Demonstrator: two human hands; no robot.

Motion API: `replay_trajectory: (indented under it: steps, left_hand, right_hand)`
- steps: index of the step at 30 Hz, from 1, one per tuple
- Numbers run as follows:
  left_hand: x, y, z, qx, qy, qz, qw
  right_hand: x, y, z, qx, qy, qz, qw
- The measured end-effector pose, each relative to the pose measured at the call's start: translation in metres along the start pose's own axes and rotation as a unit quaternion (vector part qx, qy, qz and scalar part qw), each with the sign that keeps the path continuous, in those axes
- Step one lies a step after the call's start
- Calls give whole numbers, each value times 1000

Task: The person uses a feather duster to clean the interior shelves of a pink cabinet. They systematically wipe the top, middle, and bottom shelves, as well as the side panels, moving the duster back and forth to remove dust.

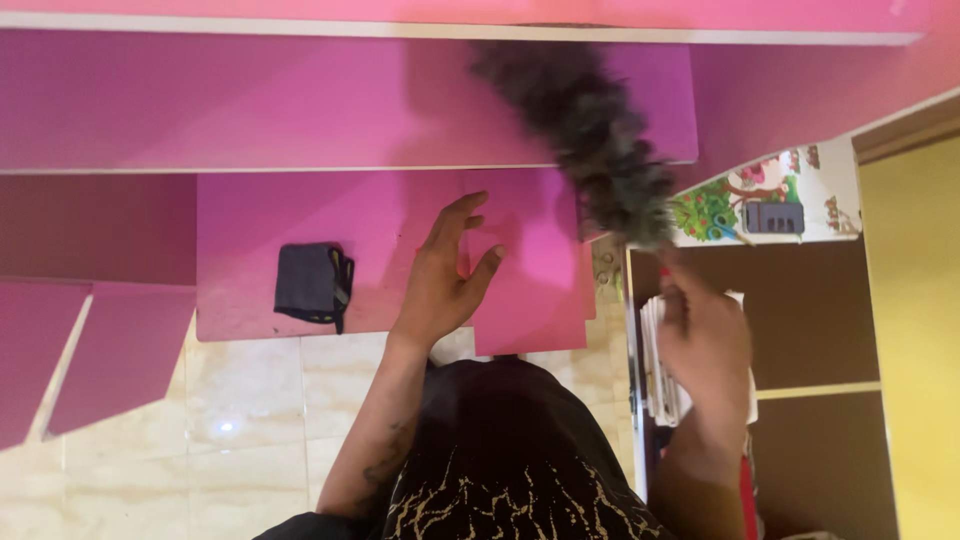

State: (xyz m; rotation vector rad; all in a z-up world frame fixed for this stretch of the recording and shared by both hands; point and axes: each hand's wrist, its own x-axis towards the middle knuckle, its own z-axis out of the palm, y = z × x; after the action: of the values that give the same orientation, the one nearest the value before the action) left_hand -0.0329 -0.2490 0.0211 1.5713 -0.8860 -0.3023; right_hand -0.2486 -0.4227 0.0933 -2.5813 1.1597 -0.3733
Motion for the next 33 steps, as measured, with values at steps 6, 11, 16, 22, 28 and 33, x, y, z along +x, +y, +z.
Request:
replay_trajectory:
  steps: [6,11,16,22,28,33]
  left_hand:
    - [3,-4,-10,-10,-23,29,999]
    - [-3,-5,-24,-20,-41,26,999]
    - [-17,-14,-47,-28,-19,24,999]
    - [-39,-19,-74,-20,23,0,1000]
    - [-71,-14,-115,25,85,-8,996]
    - [-105,-20,-145,57,169,-15,984]
  right_hand:
    - [-27,7,-5,-12,171,-32,985]
    - [-22,-2,29,-50,106,43,992]
    - [-19,-19,35,14,45,55,997]
    - [-19,-73,53,56,-14,-22,998]
    - [-23,-165,75,4,-185,-5,983]
    - [-30,-205,114,103,-147,-235,955]
